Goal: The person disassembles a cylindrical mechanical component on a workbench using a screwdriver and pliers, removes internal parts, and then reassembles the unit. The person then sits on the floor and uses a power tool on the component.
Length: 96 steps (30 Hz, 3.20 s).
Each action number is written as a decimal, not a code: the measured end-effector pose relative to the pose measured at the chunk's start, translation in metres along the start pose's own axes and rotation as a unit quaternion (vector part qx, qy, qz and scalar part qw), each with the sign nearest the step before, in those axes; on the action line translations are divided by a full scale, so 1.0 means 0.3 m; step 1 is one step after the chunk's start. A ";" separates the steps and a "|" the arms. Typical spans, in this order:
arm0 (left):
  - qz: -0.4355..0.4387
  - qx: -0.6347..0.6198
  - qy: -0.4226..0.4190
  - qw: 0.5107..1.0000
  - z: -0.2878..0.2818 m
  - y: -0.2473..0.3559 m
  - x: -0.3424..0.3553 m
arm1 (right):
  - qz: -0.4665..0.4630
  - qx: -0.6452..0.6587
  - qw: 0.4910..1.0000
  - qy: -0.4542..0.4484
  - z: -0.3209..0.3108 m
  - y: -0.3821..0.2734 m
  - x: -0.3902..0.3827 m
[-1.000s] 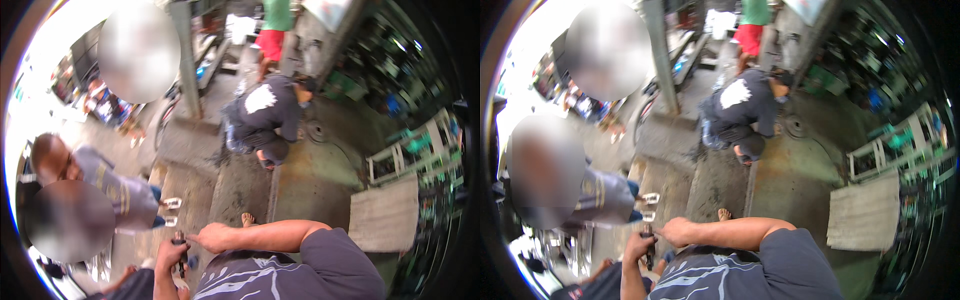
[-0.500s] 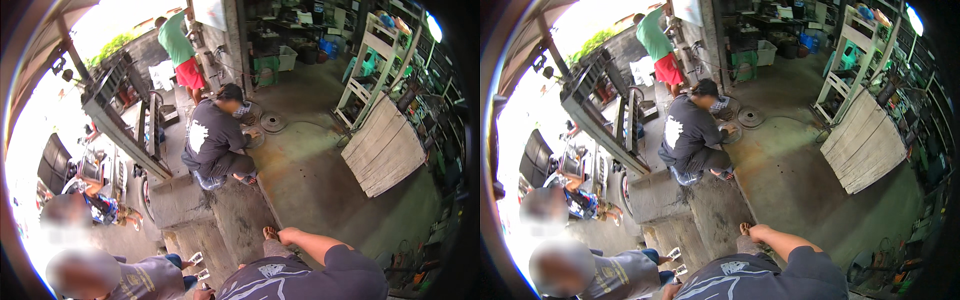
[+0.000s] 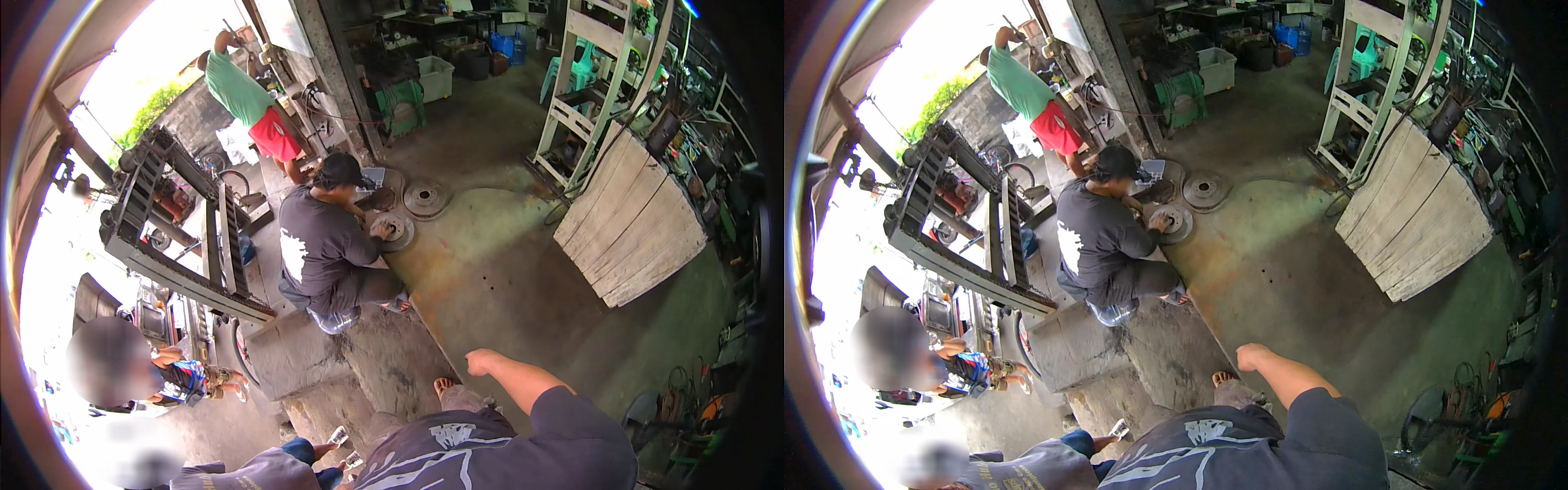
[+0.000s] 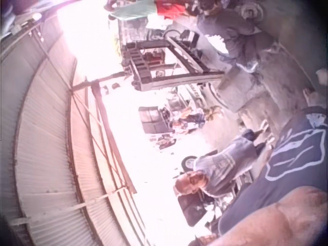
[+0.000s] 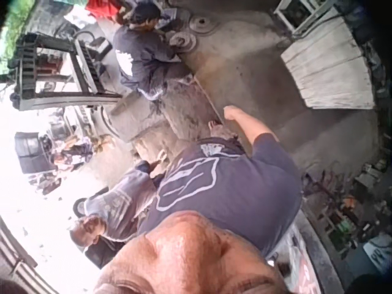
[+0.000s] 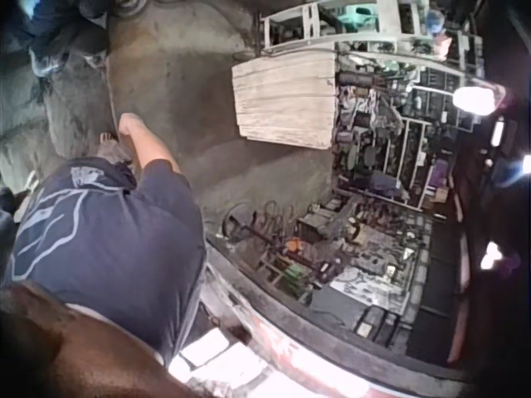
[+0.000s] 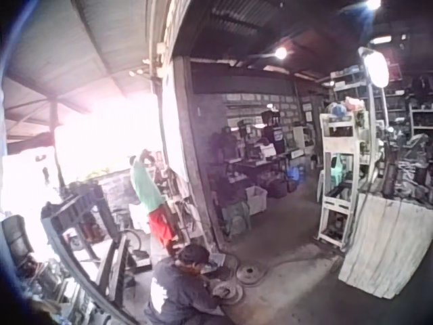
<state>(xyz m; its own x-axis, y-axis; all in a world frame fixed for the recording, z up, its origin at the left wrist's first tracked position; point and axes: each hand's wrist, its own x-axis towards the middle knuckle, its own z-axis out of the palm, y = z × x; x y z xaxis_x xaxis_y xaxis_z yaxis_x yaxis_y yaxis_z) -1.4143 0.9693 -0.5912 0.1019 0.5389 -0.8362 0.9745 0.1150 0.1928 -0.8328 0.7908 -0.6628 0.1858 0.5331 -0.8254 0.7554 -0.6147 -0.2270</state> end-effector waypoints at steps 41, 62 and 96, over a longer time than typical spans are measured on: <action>-0.018 0.088 -0.052 0.995 -0.730 0.616 0.401 | 0.100 0.056 0.979 0.169 -1.724 -0.387 0.837; -0.038 0.079 -0.039 0.995 -0.790 0.681 0.357 | 0.149 -0.016 0.983 0.110 -1.734 -0.427 0.810; -0.020 0.111 -0.042 0.993 -0.750 0.861 0.401 | 0.130 0.141 0.974 0.124 -1.349 -0.153 0.936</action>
<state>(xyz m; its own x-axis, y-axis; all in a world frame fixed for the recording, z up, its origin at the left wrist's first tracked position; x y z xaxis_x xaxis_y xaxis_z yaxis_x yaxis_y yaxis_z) -1.1954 1.2516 -0.5265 0.0685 0.4643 -0.8830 0.9973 -0.0564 0.0478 -0.5609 1.2039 -0.6751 0.5200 0.4401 -0.7321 0.4664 -0.8643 -0.1883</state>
